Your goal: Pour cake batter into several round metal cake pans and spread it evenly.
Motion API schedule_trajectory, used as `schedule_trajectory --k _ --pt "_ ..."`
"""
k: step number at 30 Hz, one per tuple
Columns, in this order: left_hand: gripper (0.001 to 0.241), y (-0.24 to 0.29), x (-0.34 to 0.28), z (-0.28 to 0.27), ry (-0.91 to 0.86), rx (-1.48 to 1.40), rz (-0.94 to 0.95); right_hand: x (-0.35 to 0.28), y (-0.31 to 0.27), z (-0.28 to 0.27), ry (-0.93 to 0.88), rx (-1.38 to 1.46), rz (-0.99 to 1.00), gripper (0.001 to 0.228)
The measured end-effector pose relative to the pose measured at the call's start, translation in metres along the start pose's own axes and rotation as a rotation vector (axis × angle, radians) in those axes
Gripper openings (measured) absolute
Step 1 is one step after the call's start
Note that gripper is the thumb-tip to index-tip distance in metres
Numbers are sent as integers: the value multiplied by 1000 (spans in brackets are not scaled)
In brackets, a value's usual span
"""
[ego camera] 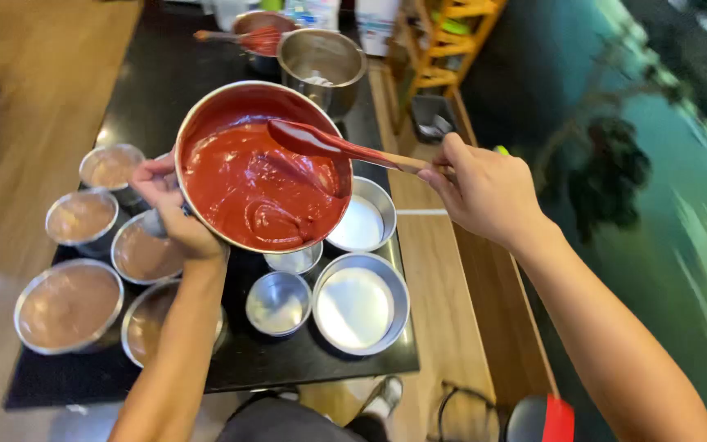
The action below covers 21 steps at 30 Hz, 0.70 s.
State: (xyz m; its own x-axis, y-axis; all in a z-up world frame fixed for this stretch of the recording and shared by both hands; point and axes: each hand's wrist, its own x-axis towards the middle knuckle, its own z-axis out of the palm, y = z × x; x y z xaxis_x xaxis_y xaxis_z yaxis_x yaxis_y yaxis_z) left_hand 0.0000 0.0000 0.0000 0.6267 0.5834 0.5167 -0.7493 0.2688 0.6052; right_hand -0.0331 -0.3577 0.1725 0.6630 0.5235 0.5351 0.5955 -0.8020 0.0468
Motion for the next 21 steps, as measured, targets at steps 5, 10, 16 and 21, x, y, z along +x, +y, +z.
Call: schedule_trajectory --k 5,10,16,21 --pt "33 -8 -43 46 154 112 167 20 99 38 -105 211 -76 29" --pt "30 2 -71 95 242 234 321 36 168 81 -296 472 -10 31" --pt "31 -2 -103 110 308 393 398 55 196 106 -246 628 -208 28" --pt "42 -17 -122 120 342 419 405 78 194 123 -159 463 -438 25"
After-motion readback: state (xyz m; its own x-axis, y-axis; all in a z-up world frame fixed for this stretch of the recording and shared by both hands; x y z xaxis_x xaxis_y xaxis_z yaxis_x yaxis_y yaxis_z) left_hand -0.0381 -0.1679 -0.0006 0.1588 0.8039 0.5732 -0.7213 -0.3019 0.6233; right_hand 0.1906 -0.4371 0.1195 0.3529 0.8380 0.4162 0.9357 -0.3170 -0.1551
